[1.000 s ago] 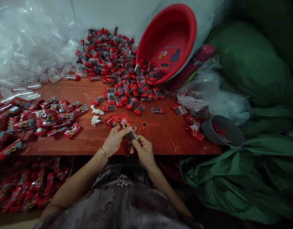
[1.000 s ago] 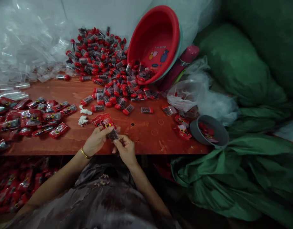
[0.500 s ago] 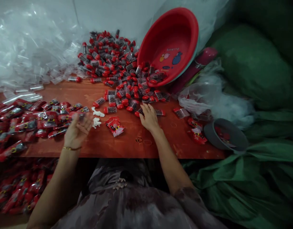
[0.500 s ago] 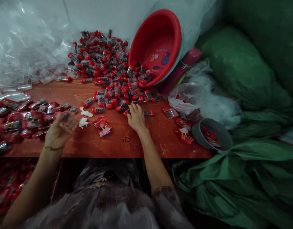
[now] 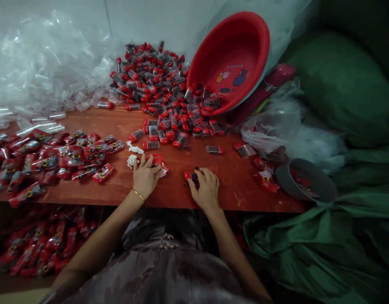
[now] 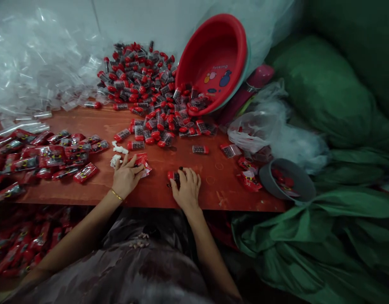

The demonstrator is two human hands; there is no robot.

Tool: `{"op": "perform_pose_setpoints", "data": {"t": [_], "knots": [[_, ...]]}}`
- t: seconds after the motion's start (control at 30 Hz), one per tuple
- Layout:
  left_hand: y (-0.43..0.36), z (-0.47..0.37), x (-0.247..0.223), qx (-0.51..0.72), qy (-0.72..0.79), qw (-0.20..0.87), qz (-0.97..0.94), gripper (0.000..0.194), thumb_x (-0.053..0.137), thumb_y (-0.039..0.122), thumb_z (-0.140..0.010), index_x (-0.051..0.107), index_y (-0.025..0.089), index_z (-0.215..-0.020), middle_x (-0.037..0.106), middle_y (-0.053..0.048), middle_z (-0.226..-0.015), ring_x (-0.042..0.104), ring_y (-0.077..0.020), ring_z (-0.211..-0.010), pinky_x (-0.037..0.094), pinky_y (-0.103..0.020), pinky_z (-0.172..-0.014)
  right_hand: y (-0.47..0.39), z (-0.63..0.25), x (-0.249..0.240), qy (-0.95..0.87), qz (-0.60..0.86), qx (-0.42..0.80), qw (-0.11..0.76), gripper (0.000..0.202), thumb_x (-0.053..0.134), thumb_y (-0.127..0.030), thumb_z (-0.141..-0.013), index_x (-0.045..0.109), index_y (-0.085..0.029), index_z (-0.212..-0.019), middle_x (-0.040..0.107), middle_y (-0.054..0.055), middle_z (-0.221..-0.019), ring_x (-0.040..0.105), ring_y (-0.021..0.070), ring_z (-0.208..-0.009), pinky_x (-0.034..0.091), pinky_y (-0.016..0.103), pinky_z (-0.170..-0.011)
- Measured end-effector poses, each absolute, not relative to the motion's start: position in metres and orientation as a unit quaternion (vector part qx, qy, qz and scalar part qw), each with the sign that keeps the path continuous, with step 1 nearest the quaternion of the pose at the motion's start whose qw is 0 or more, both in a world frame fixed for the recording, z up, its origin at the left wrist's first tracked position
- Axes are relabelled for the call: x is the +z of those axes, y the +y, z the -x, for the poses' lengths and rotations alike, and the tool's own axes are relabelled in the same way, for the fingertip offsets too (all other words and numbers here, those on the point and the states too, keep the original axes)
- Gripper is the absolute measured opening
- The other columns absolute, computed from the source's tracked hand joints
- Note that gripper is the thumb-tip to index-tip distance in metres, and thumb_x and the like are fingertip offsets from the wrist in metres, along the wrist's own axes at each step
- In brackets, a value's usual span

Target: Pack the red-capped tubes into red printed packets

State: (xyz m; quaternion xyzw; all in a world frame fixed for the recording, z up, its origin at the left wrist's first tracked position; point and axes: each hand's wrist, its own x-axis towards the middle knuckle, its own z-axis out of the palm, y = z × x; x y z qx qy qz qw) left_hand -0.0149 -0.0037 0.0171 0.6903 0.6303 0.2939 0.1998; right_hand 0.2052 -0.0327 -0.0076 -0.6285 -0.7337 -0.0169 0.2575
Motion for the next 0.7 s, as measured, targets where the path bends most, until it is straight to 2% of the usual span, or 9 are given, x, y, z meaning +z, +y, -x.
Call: {"op": "perform_pose_setpoints", "data": {"t": [0.1, 0.17, 0.23, 0.33, 0.4, 0.5, 0.6, 0.7], "knots": [[-0.004, 0.019, 0.015, 0.279, 0.63, 0.173, -0.704, 0.017, 0.059, 0.032, -0.08, 0.074, 0.03, -0.087, 0.054, -0.006, -0.136, 0.026, -0.0356, -0.138, 0.008, -0.057, -0.11, -0.033, -0.19, 0.002, -0.737, 0.602, -0.026, 0.305, 0.028, 0.049, -0.036, -0.089, 0.063, -0.02, -0.106, 0.058, 0.013, -0.119, 0.045, 0.03, -0.119, 0.032, 0.05, -0.101], [-0.005, 0.019, 0.014, 0.271, 0.632, 0.166, -0.707, 0.023, 0.057, 0.035, -0.081, 0.073, 0.028, -0.096, 0.053, -0.009, -0.136, 0.028, -0.0365, -0.137, 0.011, -0.057, -0.109, -0.03, -0.174, 0.012, -0.753, 0.576, -0.016, 0.317, 0.029, 0.047, -0.035, -0.09, 0.063, -0.02, -0.108, 0.059, 0.013, -0.119, 0.045, 0.0285, -0.119, 0.031, 0.047, -0.102], [-0.007, 0.02, 0.012, 0.272, 0.635, 0.163, -0.704, 0.034, 0.052, 0.036, -0.084, 0.067, 0.023, -0.112, 0.049, -0.014, -0.138, 0.031, -0.0361, -0.136, 0.016, -0.055, -0.109, -0.025, -0.157, 0.018, -0.777, 0.555, 0.001, 0.299, 0.032, 0.044, -0.035, -0.091, 0.061, -0.02, -0.114, 0.058, 0.012, -0.123, 0.044, 0.0275, -0.121, 0.03, 0.045, -0.103], [-0.01, 0.022, 0.007, 0.285, 0.638, 0.155, -0.698, 0.045, 0.043, 0.034, -0.088, 0.054, 0.016, -0.128, 0.043, -0.019, -0.142, 0.031, -0.034, -0.136, 0.021, -0.052, -0.108, -0.014, -0.135, 0.016, -0.811, 0.531, 0.013, 0.244, 0.037, 0.039, -0.036, -0.094, 0.056, -0.023, -0.124, 0.05, 0.01, -0.136, 0.037, 0.0289, -0.128, 0.025, 0.049, -0.105], [-0.011, 0.024, 0.003, 0.285, 0.641, 0.146, -0.698, 0.047, 0.04, 0.034, -0.089, 0.052, 0.015, -0.13, 0.041, -0.02, -0.143, 0.03, -0.0334, -0.137, 0.02, -0.053, -0.109, -0.008, -0.126, 0.008, -0.828, 0.517, 0.021, 0.216, 0.037, 0.039, -0.036, -0.094, 0.056, -0.024, -0.125, 0.049, 0.009, -0.139, 0.032, 0.0303, -0.132, 0.023, 0.052, -0.105], [-0.014, 0.024, -0.001, 0.279, 0.641, 0.123, -0.705, 0.048, 0.041, 0.033, -0.089, 0.049, 0.013, -0.132, 0.042, -0.019, -0.143, 0.031, -0.0327, -0.137, 0.02, -0.052, -0.11, -0.003, -0.121, -0.003, -0.83, 0.516, 0.037, 0.21, 0.032, 0.042, -0.033, -0.094, 0.061, -0.026, -0.119, 0.055, 0.004, -0.134, 0.033, 0.0299, -0.132, 0.022, 0.053, -0.106], [-0.017, 0.024, 0.002, 0.295, 0.643, 0.082, -0.702, 0.051, 0.041, 0.033, -0.089, 0.045, 0.01, -0.134, 0.043, -0.019, -0.142, 0.034, -0.0316, -0.136, 0.021, -0.05, -0.11, -0.004, -0.122, -0.006, -0.818, 0.524, 0.039, 0.233, 0.026, 0.045, -0.029, -0.093, 0.067, -0.03, -0.108, 0.061, 0.0, -0.127, 0.039, 0.0275, -0.128, 0.022, 0.051, -0.105], [-0.022, 0.026, 0.013, 0.35, 0.65, 0.056, -0.672, 0.054, 0.045, 0.038, -0.088, 0.045, 0.009, -0.134, 0.046, -0.019, -0.14, 0.033, -0.031, -0.136, 0.023, -0.049, -0.11, -0.006, -0.126, 0.0, -0.8, 0.534, 0.02, 0.272, 0.024, 0.049, -0.026, -0.091, 0.069, -0.031, -0.103, 0.064, 0.0, -0.123, 0.044, 0.0255, -0.125, 0.023, 0.049, -0.104]]}}
